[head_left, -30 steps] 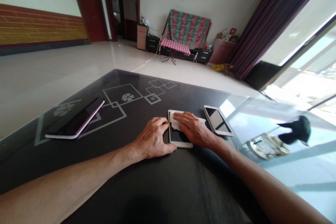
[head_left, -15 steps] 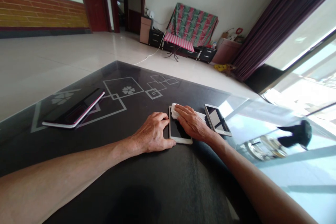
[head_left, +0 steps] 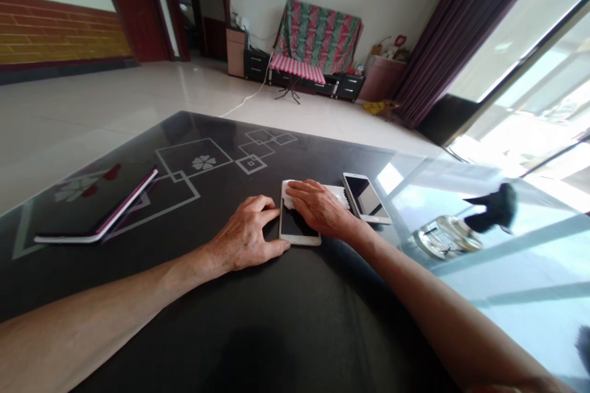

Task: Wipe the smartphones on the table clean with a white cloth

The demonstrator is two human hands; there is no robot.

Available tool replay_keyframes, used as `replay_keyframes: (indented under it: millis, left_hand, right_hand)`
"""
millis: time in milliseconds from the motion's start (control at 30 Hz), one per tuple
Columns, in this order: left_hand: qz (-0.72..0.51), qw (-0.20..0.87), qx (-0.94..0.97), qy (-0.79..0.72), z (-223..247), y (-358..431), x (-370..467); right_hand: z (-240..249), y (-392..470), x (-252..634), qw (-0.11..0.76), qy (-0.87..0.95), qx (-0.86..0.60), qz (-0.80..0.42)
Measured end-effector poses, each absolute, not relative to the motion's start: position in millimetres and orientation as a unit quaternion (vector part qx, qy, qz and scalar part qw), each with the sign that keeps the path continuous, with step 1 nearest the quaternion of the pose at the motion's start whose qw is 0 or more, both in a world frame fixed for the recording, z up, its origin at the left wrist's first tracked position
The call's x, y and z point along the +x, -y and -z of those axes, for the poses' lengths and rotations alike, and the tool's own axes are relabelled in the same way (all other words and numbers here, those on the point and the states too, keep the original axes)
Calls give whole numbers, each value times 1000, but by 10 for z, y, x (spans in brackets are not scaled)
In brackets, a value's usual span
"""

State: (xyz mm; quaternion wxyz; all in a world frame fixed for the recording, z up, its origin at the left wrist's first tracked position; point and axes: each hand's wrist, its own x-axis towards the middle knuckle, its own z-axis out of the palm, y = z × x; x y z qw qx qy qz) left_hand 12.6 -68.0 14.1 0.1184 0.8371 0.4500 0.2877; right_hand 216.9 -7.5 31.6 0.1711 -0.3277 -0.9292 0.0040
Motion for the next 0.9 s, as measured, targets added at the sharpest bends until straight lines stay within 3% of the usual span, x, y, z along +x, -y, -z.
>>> replay_keyframes:
  millis: [333, 567, 800, 900]
  left_hand:
    - [-289, 115, 837, -450, -143, 688, 128]
    - [-291, 119, 837, -448, -131, 675, 120]
    - [-297, 115, 839, -441, -117, 675, 127]
    - [-299, 114, 838, -442, -116, 675, 127]
  right_hand:
    - [-297, 34, 2224, 186, 884, -427, 32]
    - [-560, 239, 2180, 89, 888, -452, 6]
    - [-783, 500, 2246, 26, 926, -370, -73]
    - [-719, 459, 2274, 40, 938, -336, -82]
